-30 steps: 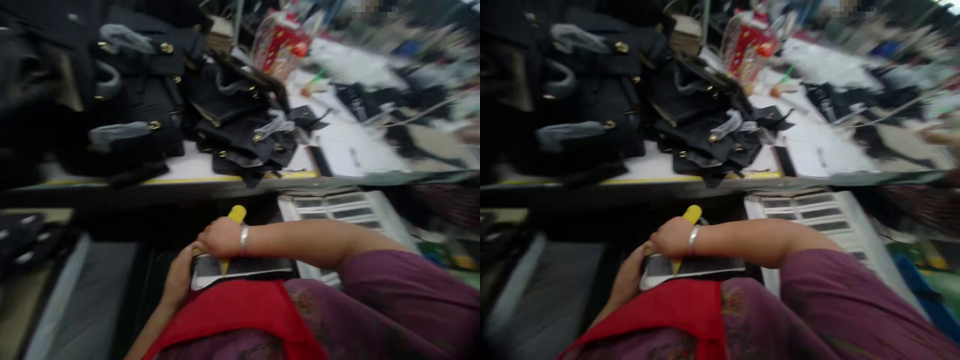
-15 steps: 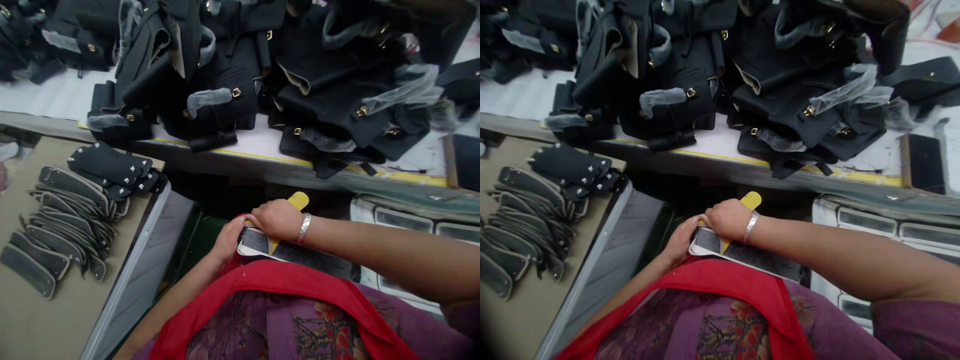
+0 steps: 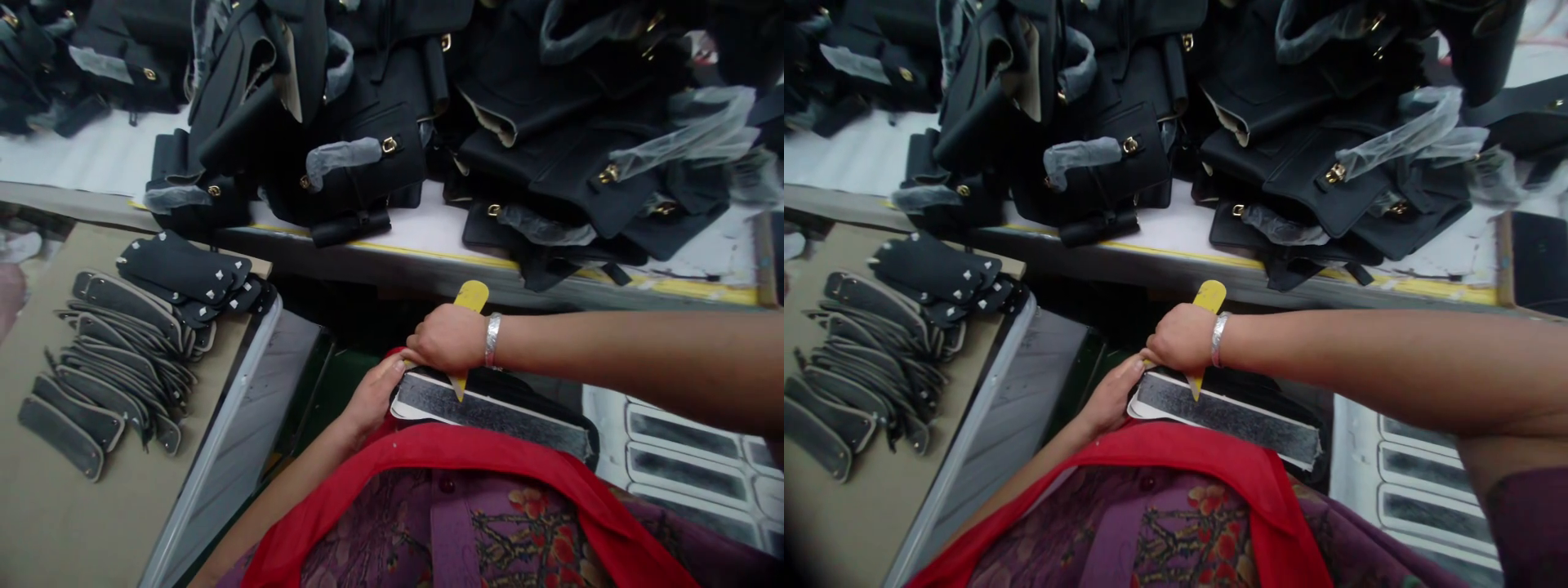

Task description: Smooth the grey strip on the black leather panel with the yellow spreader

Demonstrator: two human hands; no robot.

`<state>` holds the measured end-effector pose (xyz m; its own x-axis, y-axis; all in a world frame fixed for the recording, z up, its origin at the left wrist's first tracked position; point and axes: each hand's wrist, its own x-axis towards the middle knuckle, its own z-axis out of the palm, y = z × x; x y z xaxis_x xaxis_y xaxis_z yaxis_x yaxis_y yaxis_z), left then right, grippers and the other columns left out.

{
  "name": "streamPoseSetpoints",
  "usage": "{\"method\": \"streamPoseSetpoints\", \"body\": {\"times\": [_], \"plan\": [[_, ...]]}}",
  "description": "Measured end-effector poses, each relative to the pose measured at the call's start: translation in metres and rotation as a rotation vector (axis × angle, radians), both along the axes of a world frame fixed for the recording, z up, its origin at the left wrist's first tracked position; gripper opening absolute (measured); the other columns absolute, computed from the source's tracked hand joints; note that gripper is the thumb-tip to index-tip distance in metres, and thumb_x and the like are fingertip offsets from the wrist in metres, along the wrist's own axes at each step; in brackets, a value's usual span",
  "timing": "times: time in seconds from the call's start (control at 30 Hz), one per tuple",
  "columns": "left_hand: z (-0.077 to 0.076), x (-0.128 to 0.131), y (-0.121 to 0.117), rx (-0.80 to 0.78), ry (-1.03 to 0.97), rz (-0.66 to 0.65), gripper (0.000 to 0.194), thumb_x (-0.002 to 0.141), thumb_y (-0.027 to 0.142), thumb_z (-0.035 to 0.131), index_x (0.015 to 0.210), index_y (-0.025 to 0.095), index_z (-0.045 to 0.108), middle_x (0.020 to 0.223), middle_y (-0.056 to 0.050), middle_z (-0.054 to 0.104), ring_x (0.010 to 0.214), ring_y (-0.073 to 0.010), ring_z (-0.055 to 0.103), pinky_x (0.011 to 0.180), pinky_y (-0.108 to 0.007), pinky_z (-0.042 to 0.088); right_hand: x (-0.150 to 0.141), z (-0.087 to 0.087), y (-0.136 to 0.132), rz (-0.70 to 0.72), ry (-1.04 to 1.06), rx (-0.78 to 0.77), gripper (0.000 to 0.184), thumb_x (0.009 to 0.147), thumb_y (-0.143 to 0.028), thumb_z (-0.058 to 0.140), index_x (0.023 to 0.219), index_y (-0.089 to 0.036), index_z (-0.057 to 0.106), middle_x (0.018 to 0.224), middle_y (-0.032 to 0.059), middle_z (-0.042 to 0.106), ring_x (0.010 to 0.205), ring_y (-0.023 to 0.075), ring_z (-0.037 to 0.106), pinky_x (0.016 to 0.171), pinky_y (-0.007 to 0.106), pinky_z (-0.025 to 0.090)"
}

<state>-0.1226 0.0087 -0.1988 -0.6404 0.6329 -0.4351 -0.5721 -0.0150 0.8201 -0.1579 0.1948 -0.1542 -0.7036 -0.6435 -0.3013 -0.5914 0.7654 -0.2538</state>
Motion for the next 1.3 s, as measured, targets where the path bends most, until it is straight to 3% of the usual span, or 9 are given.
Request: {"method": "streamPoseSetpoints", "body": {"times": [0.2, 0.27, 0.53, 0.73, 0.83, 0.93, 1.03, 1.17, 1.3], "plan": [[0.005, -0.003, 0.002, 0.032, -0.130, 0.016, 0.035, 0.089, 0.039, 0.046, 0.112, 0.015, 0.057, 0.095, -0.006, 0.062, 0.084, -0.0188, 0.058, 0.073, -0.025, 0.043, -0.022, 0.003, 0.003, 0.184, -0.002, -0.027, 0.049, 0.093, -0.041, 0.029, 0.080, -0.012, 0.066, 0.075, 0.0112, 0.065, 0.069, 0.0187, 0.058, 0.062, 0.030, 0.031], [0.006, -0.004, 0.003, 0.031, -0.133, 0.008, 0.034, 0.089, 0.039, 0.046, 0.113, 0.016, 0.056, 0.098, -0.006, 0.062, 0.086, -0.0185, 0.057, 0.074, -0.025, 0.043, -0.020, 0.001, 0.004, 0.178, 0.032, -0.031, 0.050, 0.095, -0.040, 0.026, 0.080, -0.013, 0.065, 0.074, 0.0100, 0.065, 0.068, 0.0184, 0.058, 0.060, 0.029, 0.031], [0.014, -0.009, 0.007, -0.171, 0.053, -0.111, 0.038, 0.089, 0.037, 0.044, 0.117, 0.013, 0.053, 0.097, -0.006, 0.062, 0.079, -0.0155, 0.055, 0.067, -0.023, 0.041, 0.020, -0.009, 0.009, -0.116, 0.026, -0.052, 0.051, 0.095, -0.044, 0.022, 0.083, -0.016, 0.063, 0.072, 0.0084, 0.064, 0.062, 0.0188, 0.059, 0.052, 0.029, 0.025], [0.019, -0.005, 0.010, -0.355, 0.257, -0.160, 0.038, 0.081, 0.031, 0.054, 0.117, 0.017, 0.053, 0.112, -0.006, 0.058, 0.097, -0.0194, 0.055, 0.083, -0.027, 0.042, 0.053, -0.011, 0.014, -0.238, 0.055, -0.017, 0.051, 0.095, -0.044, 0.020, 0.084, -0.017, 0.063, 0.075, 0.0072, 0.065, 0.065, 0.0192, 0.060, 0.053, 0.027, 0.026], [0.021, -0.005, 0.003, -0.298, 0.266, -0.185, 0.053, 0.073, 0.026, 0.066, 0.122, 0.017, 0.049, 0.120, -0.008, 0.054, 0.106, -0.0219, 0.051, 0.090, -0.029, 0.040, 0.058, -0.007, 0.018, -0.252, 0.060, 0.028, 0.049, 0.095, -0.043, 0.022, 0.082, -0.017, 0.062, 0.076, 0.0067, 0.065, 0.064, 0.0184, 0.059, 0.054, 0.027, 0.025], [0.017, -0.009, -0.008, -0.090, 0.031, -0.154, 0.063, 0.073, 0.027, 0.067, 0.130, 0.018, 0.042, 0.127, -0.010, 0.050, 0.110, -0.0242, 0.051, 0.093, -0.033, 0.039, 0.053, -0.002, 0.021, -0.234, 0.045, 0.051, 0.048, 0.095, -0.042, 0.024, 0.081, -0.018, 0.062, 0.077, 0.0060, 0.066, 0.064, 0.0174, 0.059, 0.055, 0.027, 0.026], [0.011, -0.016, -0.016, 0.087, -0.216, -0.062, 0.057, 0.077, 0.030, 0.064, 0.129, 0.016, 0.046, 0.126, -0.012, 0.052, 0.110, -0.0248, 0.052, 0.096, -0.035, 0.038, 0.048, 0.004, 0.024, -0.223, 0.010, 0.063, 0.048, 0.095, -0.042, 0.024, 0.080, -0.018, 0.062, 0.076, 0.0062, 0.066, 0.066, 0.0174, 0.059, 0.055, 0.027, 0.026], [0.007, -0.025, -0.018, 0.110, -0.295, -0.008, 0.046, 0.071, 0.025, 0.070, 0.114, 0.011, 0.060, 0.117, -0.014, 0.059, 0.104, -0.0246, 0.056, 0.095, -0.035, 0.039, 0.050, 0.014, 0.024, -0.353, -0.042, 0.046, 0.050, 0.095, -0.042, 0.020, 0.082, -0.018, 0.062, 0.082, 0.0066, 0.066, 0.070, 0.0177, 0.060, 0.057, 0.028, 0.027], [0.007, -0.031, -0.015, 0.054, -0.302, -0.038, 0.047, 0.066, 0.023, 0.074, 0.110, 0.011, 0.063, 0.108, -0.014, 0.063, 0.094, -0.0223, 0.060, 0.091, -0.035, 0.042, 0.055, 0.025, 0.022, -0.500, -0.069, 0.000, 0.051, 0.095, -0.043, 0.017, 0.081, -0.017, 0.059, 0.083, 0.0067, 0.066, 0.071, 0.0172, 0.059, 0.060, 0.028, 0.028]]}}
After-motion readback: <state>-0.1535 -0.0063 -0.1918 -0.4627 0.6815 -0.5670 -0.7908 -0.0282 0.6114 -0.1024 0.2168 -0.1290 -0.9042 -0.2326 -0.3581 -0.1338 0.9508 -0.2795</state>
